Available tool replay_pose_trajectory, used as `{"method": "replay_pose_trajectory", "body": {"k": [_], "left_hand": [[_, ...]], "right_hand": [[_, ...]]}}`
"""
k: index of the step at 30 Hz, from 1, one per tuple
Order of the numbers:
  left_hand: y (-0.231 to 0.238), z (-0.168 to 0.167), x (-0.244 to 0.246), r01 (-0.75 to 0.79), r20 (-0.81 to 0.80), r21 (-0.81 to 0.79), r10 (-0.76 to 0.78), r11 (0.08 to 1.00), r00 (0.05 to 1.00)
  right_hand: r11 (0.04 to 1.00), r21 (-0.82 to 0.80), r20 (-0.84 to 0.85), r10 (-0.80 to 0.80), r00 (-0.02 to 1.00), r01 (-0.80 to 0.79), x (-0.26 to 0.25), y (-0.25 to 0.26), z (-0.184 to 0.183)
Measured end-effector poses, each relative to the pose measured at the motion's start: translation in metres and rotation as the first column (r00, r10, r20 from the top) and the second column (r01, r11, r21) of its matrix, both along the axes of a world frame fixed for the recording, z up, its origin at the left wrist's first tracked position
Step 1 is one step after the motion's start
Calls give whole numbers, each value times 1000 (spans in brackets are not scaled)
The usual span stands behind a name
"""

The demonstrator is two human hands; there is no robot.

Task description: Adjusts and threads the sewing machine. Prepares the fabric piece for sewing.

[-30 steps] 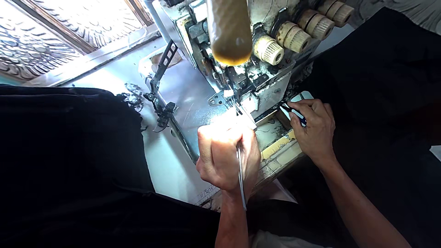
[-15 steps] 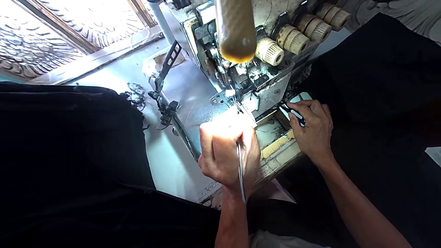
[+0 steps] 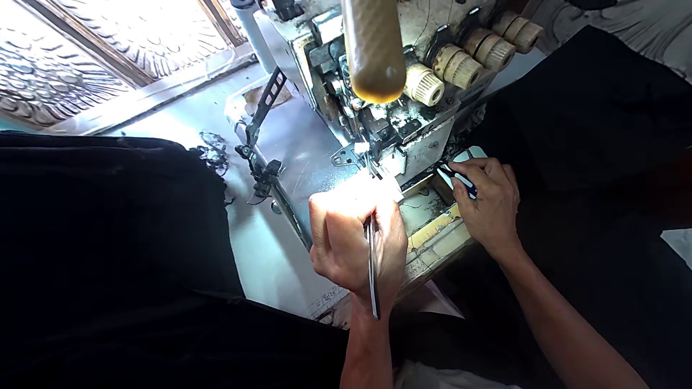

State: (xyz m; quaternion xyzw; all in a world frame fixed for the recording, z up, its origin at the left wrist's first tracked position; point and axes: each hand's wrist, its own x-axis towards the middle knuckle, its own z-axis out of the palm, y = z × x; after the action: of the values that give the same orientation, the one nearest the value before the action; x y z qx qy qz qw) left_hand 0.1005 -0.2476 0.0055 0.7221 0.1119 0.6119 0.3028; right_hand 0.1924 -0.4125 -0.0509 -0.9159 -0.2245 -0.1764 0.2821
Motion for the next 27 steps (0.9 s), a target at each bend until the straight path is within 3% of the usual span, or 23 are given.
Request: {"method": "replay_pose_trajectory", "body": {"k": [21,27], "left_hand": [[0,-1,1,10,8,6,-10,1000,1000],[1,-1,1,-23,-3,72,23,997,1000]], "right_hand": [[1000,-12,-5,-8,1000,8,0,0,1],[1000,-10,-6,-2,1000,2,0,-1,1]]}}
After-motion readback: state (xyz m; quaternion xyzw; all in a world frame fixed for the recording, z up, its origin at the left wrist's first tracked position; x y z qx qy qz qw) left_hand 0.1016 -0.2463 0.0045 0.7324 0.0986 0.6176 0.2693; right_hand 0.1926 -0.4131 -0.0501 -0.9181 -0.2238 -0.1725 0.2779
